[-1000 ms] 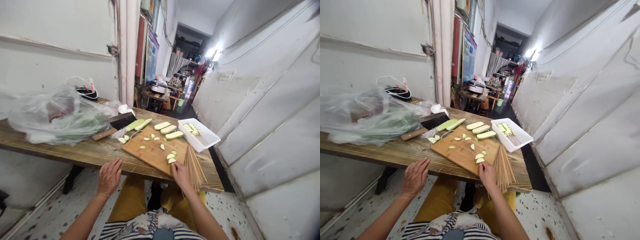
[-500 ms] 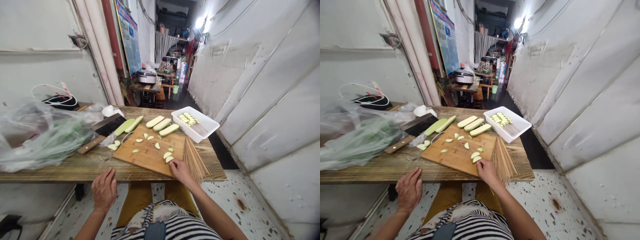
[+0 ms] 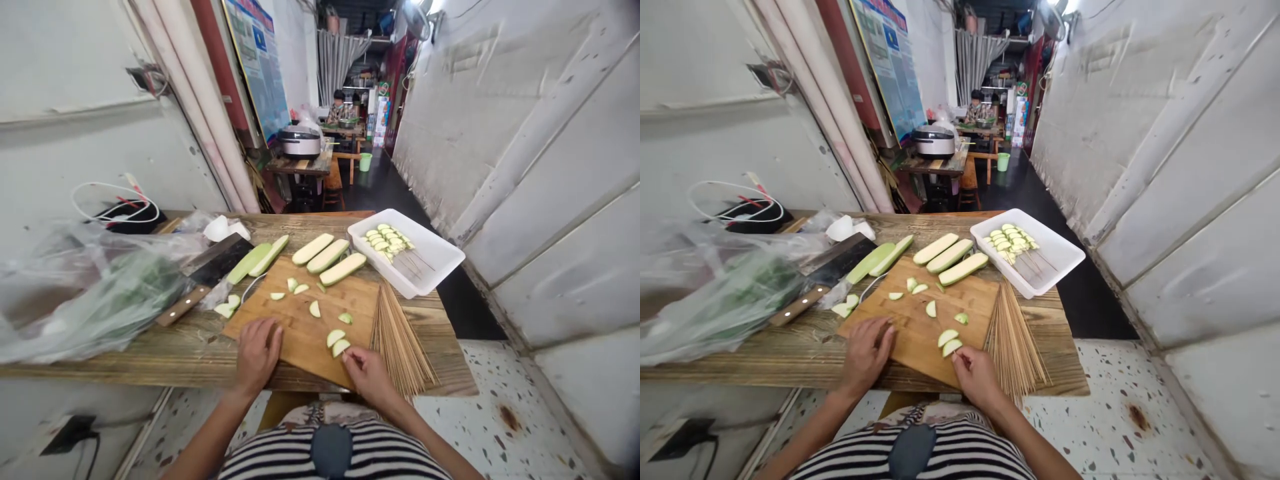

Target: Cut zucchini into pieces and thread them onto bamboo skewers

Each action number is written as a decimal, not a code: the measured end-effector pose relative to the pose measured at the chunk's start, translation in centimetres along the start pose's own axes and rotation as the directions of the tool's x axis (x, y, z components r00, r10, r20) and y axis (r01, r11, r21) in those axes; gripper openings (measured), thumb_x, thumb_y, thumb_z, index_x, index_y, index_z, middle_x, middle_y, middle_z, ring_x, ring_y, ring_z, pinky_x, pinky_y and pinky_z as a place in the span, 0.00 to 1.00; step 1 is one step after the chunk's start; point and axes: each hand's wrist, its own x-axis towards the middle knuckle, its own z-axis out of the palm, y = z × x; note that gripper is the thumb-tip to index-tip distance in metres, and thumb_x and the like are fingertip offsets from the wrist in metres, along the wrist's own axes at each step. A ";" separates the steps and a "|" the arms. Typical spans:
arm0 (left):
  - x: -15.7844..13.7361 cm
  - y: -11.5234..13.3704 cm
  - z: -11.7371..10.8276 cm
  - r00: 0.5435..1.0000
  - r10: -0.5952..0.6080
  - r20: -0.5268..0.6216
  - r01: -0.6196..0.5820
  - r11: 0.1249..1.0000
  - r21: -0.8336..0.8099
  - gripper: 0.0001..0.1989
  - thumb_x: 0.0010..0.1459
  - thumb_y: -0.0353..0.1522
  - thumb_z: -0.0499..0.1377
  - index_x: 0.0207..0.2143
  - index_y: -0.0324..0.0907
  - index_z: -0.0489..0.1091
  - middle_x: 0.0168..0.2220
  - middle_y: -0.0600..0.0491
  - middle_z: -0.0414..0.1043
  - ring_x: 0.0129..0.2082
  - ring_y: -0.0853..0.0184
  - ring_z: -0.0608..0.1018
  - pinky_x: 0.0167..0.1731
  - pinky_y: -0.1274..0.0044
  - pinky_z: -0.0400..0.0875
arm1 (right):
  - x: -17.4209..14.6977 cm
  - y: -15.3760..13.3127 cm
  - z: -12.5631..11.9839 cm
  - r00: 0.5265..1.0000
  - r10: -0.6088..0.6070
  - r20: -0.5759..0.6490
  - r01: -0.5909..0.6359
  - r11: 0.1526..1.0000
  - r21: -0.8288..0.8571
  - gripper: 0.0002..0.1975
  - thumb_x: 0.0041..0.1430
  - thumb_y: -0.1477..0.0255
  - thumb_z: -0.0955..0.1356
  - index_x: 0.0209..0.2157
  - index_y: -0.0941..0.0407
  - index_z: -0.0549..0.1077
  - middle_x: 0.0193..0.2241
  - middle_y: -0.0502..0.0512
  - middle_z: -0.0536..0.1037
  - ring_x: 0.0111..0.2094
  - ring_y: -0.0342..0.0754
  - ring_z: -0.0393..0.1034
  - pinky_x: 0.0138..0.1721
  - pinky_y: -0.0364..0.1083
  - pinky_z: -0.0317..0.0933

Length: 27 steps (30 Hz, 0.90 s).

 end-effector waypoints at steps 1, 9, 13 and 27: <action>1.0 0.2 0.3 1.000 0.009 0.016 -0.008 1.000 -0.029 0.11 0.59 0.33 0.51 0.43 0.41 0.67 0.39 0.47 0.71 0.43 0.60 0.71 0.46 0.66 0.63 | 0.0 -0.1 -0.6 1.000 -0.001 -0.001 0.001 1.000 -0.018 0.18 0.60 0.68 0.59 0.21 0.59 0.72 0.14 0.45 0.64 0.17 0.40 0.59 0.17 0.38 0.49; 10.2 4.8 4.7 0.965 0.123 0.231 -0.131 0.991 0.017 0.17 0.60 0.37 0.47 0.49 0.40 0.63 0.48 0.43 0.68 0.51 0.56 0.66 0.51 0.63 0.58 | 5.0 0.9 -7.1 0.978 0.118 -0.171 -0.174 0.915 -0.363 0.15 0.60 0.70 0.60 0.26 0.57 0.74 0.21 0.56 0.74 0.22 0.49 0.67 0.25 0.45 0.53; 14.0 8.3 7.9 0.913 0.179 0.367 -0.204 0.978 0.030 0.19 0.58 0.39 0.51 0.48 0.39 0.64 0.49 0.42 0.67 0.49 0.55 0.67 0.48 0.64 0.59 | 8.5 1.5 -7.0 0.971 0.179 -0.159 -0.233 0.858 -0.457 0.11 0.62 0.72 0.62 0.30 0.58 0.74 0.27 0.57 0.76 0.28 0.48 0.70 0.30 0.46 0.61; 18.9 9.3 11.3 0.822 -0.042 0.568 0.047 0.999 0.006 0.20 0.54 0.38 0.58 0.47 0.38 0.66 0.44 0.44 0.71 0.43 0.59 0.73 0.43 0.65 0.67 | 7.8 -1.2 -5.5 0.979 0.176 -0.099 -0.197 0.733 -0.651 0.11 0.65 0.71 0.61 0.45 0.61 0.69 0.39 0.60 0.74 0.38 0.51 0.70 0.37 0.51 0.65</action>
